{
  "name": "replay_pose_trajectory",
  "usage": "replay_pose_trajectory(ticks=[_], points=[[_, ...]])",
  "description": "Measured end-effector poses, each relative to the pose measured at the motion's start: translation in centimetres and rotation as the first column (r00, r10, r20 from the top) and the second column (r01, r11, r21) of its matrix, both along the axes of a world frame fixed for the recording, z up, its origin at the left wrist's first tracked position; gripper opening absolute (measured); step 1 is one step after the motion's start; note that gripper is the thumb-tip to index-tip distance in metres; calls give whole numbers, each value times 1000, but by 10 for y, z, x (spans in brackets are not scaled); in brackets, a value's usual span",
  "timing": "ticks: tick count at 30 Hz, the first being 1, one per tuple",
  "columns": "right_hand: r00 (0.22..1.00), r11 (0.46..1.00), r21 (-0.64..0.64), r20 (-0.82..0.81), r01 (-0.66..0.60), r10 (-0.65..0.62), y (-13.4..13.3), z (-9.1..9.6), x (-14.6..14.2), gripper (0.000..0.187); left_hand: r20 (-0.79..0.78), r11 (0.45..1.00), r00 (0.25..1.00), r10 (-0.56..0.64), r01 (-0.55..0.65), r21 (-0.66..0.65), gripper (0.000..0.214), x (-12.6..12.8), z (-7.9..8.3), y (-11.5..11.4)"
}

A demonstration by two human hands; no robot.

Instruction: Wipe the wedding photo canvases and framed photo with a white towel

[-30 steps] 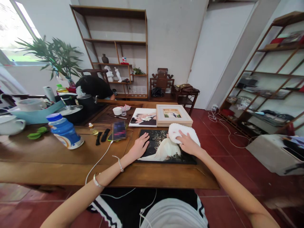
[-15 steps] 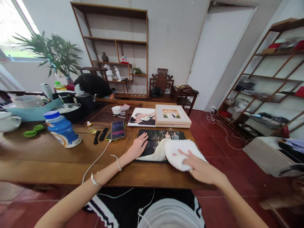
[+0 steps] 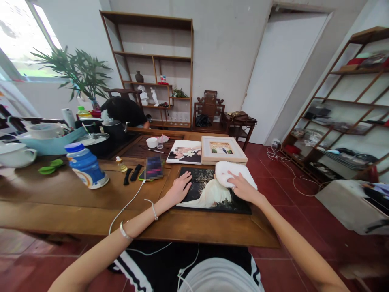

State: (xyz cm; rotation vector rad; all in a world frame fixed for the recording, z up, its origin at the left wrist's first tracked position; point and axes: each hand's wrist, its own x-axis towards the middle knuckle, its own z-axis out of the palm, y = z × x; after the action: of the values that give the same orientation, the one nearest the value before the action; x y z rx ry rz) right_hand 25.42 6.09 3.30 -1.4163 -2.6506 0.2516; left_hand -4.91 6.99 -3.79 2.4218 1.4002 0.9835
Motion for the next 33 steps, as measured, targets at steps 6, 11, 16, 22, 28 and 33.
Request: replay_pose_trajectory(ticks=[6,11,16,22,28,33], points=[[983,973,-142,-32,-184,181,-92,16,-17,50,-10,1000,1000,11,-11,-11,38,1,-2,0],[966,950,-174,-56,-259,253,-104,26,-12,47,-4,1000,1000,9,-9,-5,38,0,-3,0],[991,994,-28,-76,-108,106,-31,4,3,46,-14,1000,1000,-10,10,-4,38,0,-1,0],[998,999,23,-34,-50,50,18,-6,7,45,-26,1000,1000,-1,1,-6,39,0,-1,1],[997,997,0,-14,-78,78,-39,0,-15,52,-17,1000,1000,2,-1,11,37,0,-3,2],[961,957,-86,-23,-276,275,-98,12,-34,53,-23,1000,1000,1,-1,8,38,-1,-4,1]])
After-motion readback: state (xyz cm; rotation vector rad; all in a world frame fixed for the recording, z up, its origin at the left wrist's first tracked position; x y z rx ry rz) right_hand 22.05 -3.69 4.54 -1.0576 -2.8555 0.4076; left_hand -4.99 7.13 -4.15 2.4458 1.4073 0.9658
